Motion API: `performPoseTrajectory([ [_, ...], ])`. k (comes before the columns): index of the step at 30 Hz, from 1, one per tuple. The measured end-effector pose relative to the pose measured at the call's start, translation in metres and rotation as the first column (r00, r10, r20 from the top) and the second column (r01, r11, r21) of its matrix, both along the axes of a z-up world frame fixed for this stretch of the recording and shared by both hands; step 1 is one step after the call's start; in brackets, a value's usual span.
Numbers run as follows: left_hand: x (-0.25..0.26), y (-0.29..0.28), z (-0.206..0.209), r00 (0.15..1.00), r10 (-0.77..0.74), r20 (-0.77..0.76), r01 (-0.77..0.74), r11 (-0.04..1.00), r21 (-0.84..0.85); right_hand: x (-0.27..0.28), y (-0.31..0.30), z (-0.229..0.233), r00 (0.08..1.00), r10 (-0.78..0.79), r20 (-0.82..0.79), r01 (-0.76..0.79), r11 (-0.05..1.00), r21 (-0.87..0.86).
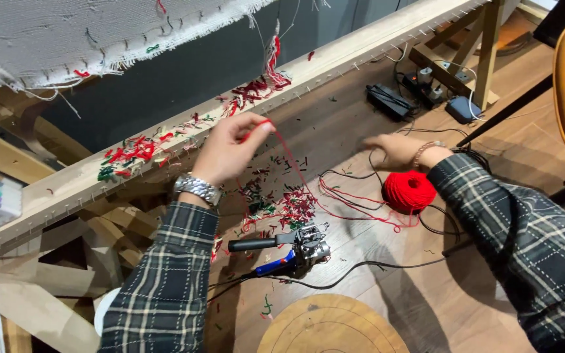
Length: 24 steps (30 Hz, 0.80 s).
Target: Using a tufting gun to apply red yarn to a rug canvas following a pre-drawn design.
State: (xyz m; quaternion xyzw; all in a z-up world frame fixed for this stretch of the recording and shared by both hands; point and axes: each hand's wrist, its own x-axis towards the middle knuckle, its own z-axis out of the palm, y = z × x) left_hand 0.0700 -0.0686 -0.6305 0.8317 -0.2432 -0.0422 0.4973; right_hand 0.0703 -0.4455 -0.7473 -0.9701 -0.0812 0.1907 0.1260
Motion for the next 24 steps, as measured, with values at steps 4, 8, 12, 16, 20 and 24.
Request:
performPoseTrajectory([
  [4,-0.012,-0.016,-0.004,0.999,-0.03,-0.033,0.03,0.999,-0.011,-0.029,0.112,0.08,1.0,0.014,-0.003,-0.009,0.768,0.64],
  [8,-0.009,-0.013,-0.011,0.997,-0.034,-0.07,0.032,0.999,-0.033,-0.021,0.12,0.056,0.992,0.026,-0.123,0.104,0.382,0.919],
  [12,-0.002,0.011,-0.009,0.995,0.06,-0.086,-0.059,0.998,0.017,-0.02,0.064,0.028,0.939,-0.276,-0.205,0.282,0.278,0.918],
  [16,0.008,0.034,-0.006,0.993,0.105,-0.062,-0.101,0.993,0.061,-0.001,-0.097,-0.164,0.822,-0.569,-0.033,0.449,0.61,0.653],
  [20,0.004,0.04,0.012,0.98,0.193,-0.038,-0.185,0.97,0.155,-0.044,-0.142,-0.193,0.824,-0.552,-0.127,0.523,0.828,-0.203],
  [24,0.0,0.03,0.014,0.991,0.1,-0.085,-0.101,0.995,-0.003,-0.023,-0.083,-0.144,0.935,-0.353,0.022,0.353,0.925,-0.144],
])
